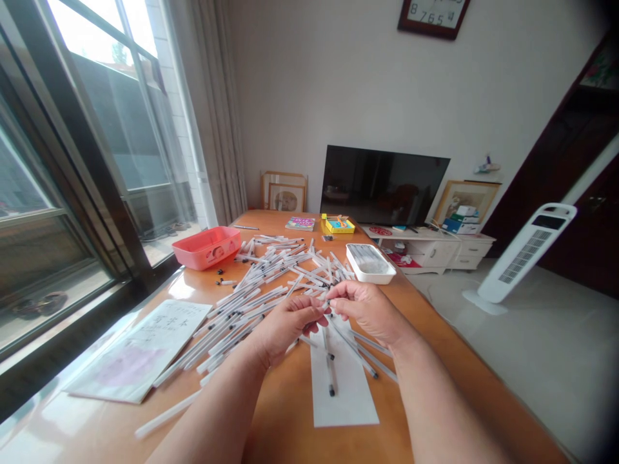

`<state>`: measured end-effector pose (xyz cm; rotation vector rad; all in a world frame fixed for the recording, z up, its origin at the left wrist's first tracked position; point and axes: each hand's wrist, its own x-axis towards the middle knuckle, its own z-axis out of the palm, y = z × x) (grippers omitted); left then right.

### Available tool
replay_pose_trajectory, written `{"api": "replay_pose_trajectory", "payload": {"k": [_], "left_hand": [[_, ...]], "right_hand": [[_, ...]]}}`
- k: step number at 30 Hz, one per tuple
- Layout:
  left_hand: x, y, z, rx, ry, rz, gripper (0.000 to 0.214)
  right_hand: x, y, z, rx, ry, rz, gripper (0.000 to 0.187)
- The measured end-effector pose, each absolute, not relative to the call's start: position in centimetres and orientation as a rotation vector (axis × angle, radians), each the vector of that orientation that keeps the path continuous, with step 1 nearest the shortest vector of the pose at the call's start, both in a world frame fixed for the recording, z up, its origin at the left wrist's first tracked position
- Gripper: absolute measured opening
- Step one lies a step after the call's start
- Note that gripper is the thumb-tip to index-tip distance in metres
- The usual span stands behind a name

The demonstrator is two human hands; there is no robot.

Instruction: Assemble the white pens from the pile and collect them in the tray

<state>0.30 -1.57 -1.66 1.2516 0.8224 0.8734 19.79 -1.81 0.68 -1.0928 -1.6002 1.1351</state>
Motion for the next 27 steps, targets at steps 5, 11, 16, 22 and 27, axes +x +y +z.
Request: {"api": "replay_pose_trajectory", "payload": {"k": [5, 11, 16, 22, 27], "left_hand": [[0.3, -1.6, -1.5, 1.273, 0.828, 0.858, 0.029], [0.2, -1.6, -1.7, 1.329, 0.815, 0.809, 0.032], [0.1, -1.5, -2.1, 1.378, 0.797, 0.818, 0.036], [0.2, -1.5, -2.2, 1.426, 0.817, 0.844, 0.038], [0.5, -1.7, -1.9, 1.451, 0.831, 0.885, 0.036]], "right_hand": [[20.2, -1.9, 0.8, -1.069, -1.584, 1.217, 0.017], [20.5, -1.7, 0.5, -1.074, -1.571, 1.264, 0.021], [20.6, -1.6, 0.2, -1.082, -1.585, 1.271, 0.023], [20.2, -1.5, 0.0, -1.176, -1.664, 1.117, 0.027], [19.4, -1.1, -0.7, -1.228, -1.781, 0.827, 0.038]]}}
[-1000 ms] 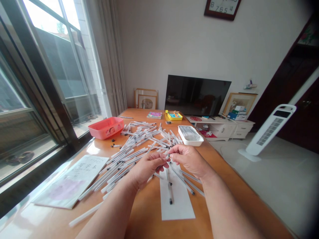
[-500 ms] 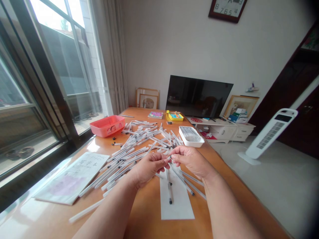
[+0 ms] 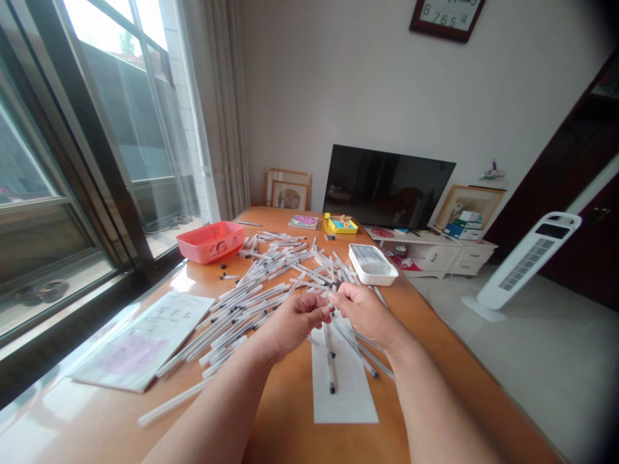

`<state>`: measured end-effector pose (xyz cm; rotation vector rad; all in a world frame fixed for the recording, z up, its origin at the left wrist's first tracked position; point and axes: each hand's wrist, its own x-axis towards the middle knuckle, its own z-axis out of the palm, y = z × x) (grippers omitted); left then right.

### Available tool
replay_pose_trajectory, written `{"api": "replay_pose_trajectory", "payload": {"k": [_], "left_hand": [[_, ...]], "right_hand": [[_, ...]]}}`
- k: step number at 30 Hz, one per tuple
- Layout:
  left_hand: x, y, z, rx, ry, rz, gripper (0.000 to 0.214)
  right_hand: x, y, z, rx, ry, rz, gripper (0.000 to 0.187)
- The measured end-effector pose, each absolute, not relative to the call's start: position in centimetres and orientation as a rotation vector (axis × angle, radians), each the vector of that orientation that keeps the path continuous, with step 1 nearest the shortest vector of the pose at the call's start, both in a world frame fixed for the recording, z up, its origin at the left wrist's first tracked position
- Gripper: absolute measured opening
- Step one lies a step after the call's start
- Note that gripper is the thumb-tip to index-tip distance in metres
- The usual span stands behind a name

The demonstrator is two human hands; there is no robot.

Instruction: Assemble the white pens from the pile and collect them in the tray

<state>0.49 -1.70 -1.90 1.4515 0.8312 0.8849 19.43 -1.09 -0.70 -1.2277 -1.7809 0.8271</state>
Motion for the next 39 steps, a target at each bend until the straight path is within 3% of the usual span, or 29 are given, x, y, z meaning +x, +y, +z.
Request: {"api": "replay_pose_trajectory", "payload": {"k": [5, 11, 18, 24, 32, 39], "left_hand": [[0.7, -1.7, -2.0, 1.459, 0.836, 0.886, 0.033], [0.5, -1.7, -1.8, 1.504, 0.862, 0.901, 0.03], [0.2, -1.7, -1.7, 1.466, 0.885, 0.91, 0.038], [0.5, -1.7, -1.7, 1.451, 0.889, 0.927, 0.037], [0.8, -1.5, -2.3, 1.488, 0.772, 0.933, 0.031], [0.7, -1.5, -2.2, 1.542, 0.867, 0.908, 0.03]], "right_hand": [[19.2, -0.5, -1.6, -1.293, -1.832, 0.674, 0.045], [19.3, -0.7, -1.3, -1.229, -1.732, 0.838, 0.051], [19.7, -0.6, -1.1, -1.064, -1.596, 1.109, 0.033], [19.4, -0.6, -1.3, -1.076, -1.624, 1.032, 0.029], [18.8, -0.4, -2.1, -1.287, -1.776, 0.624, 0.045], [19.2, -0.4, -1.7, -1.253, -1.714, 0.772, 0.055]]}}
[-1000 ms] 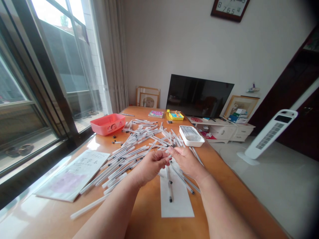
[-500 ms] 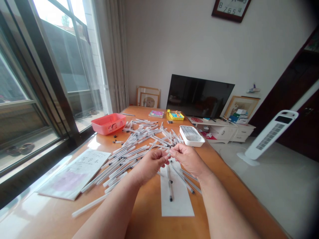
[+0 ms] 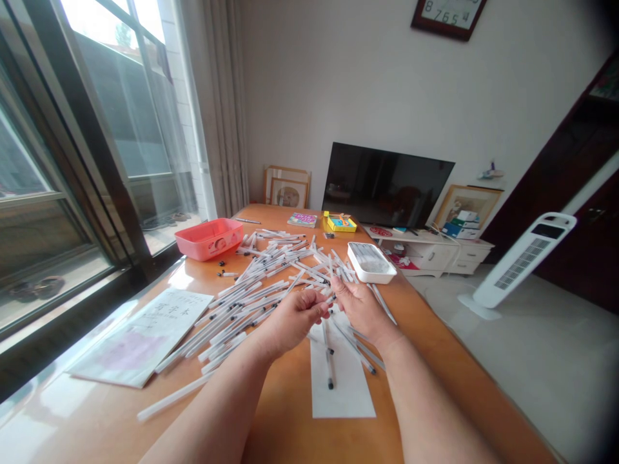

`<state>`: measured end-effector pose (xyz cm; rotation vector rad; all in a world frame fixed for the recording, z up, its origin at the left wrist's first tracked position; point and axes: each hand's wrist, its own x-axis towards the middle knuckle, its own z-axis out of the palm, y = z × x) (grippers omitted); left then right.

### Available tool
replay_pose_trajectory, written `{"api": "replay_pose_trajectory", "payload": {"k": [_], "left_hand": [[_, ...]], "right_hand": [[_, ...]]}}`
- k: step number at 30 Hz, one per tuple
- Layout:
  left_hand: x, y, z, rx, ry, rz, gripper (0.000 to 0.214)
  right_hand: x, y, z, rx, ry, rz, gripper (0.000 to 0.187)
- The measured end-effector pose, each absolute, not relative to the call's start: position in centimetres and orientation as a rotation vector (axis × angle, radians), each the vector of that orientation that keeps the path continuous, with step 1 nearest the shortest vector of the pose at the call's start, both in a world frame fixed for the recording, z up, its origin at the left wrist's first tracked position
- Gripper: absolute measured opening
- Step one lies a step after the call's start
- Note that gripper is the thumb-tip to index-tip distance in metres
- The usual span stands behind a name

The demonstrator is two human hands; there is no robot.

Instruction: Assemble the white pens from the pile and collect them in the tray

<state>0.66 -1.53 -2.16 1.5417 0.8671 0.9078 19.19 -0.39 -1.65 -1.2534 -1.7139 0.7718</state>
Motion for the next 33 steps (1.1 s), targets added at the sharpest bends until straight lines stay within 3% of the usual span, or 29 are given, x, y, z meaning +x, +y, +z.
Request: {"api": "replay_pose_trajectory", "payload": {"k": [9, 21, 33], "left_hand": [[0.3, -1.5, -2.1, 1.52, 0.901, 0.905, 0.036], [1.0, -1.1, -2.7, 1.431, 0.867, 1.026, 0.035], [0.3, -1.7, -1.6, 1.308, 0.87, 0.786, 0.039]], "right_hand": [[19.7, -0.6, -1.4, -1.046, -1.627, 1.076, 0.03], [18.5, -0.2, -2.2, -1.194, -1.642, 0.751, 0.034], [19.6, 0.1, -2.1, -1.134, -1.5, 0.877, 0.039]]}}
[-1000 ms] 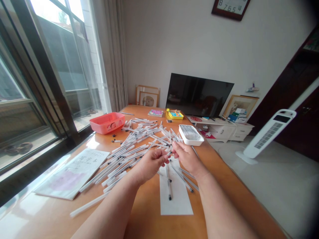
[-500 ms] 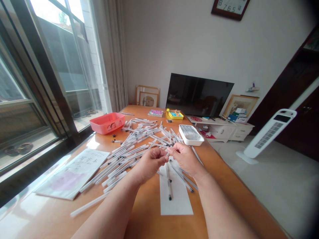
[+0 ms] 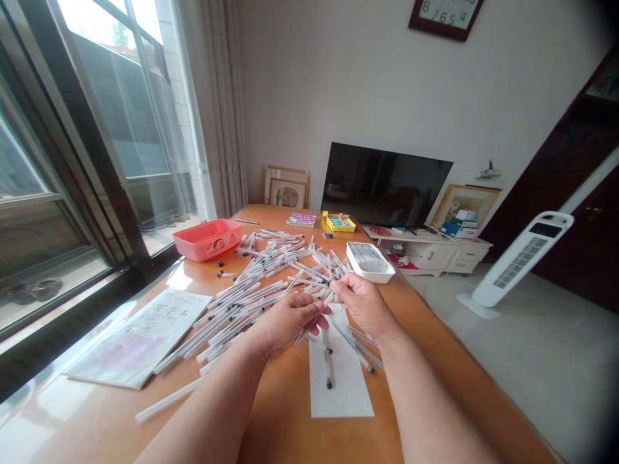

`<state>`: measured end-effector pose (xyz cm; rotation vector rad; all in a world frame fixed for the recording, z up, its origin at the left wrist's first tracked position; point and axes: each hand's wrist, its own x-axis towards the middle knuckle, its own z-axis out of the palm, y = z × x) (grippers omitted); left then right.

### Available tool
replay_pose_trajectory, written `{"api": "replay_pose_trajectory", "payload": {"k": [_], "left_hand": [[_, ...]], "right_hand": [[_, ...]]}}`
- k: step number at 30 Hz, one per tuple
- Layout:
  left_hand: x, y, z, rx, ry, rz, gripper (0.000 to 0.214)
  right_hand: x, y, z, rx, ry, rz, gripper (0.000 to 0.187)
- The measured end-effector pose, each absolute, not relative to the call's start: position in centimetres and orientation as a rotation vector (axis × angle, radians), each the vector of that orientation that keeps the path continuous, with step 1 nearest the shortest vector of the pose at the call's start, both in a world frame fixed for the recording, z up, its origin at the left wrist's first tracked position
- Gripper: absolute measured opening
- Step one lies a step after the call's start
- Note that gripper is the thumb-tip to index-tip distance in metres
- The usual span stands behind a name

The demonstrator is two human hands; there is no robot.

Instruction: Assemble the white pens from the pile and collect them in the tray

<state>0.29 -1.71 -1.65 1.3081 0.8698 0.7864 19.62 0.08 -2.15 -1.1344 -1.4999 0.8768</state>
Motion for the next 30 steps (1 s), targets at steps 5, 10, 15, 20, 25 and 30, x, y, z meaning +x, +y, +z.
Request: {"api": "replay_pose_trajectory", "payload": {"k": [5, 10, 15, 20, 25, 30], "left_hand": [[0.9, -1.5, -2.1, 1.358, 0.888, 0.92, 0.035], [1.4, -1.5, -2.5, 1.363, 0.907, 0.985, 0.035], [0.8, -1.8, -1.6, 1.312, 0.925, 0.83, 0.041], [0.5, -2.0, -1.3, 1.261, 0.901, 0.733, 0.042], [0.7, -1.9, -2.0, 1.307, 0.904, 0.782, 0.037], [1.1, -1.5, -2.7, 1.438, 1.029, 0.805, 0.033]], "right_hand": [[18.9, 0.1, -2.4, -1.152, -1.402, 0.951, 0.038], [18.6, 0.2, -2.6, -1.152, -1.331, 1.008, 0.039], [19.2, 0.5, -2.6, -1.143, -1.245, 1.052, 0.039], [19.2, 0.6, -2.7, -1.14, -1.234, 1.06, 0.04], [18.7, 0.5, -2.9, -1.154, -1.22, 1.075, 0.038], [18.3, 0.5, -3.2, -1.227, -1.207, 1.033, 0.037]]}}
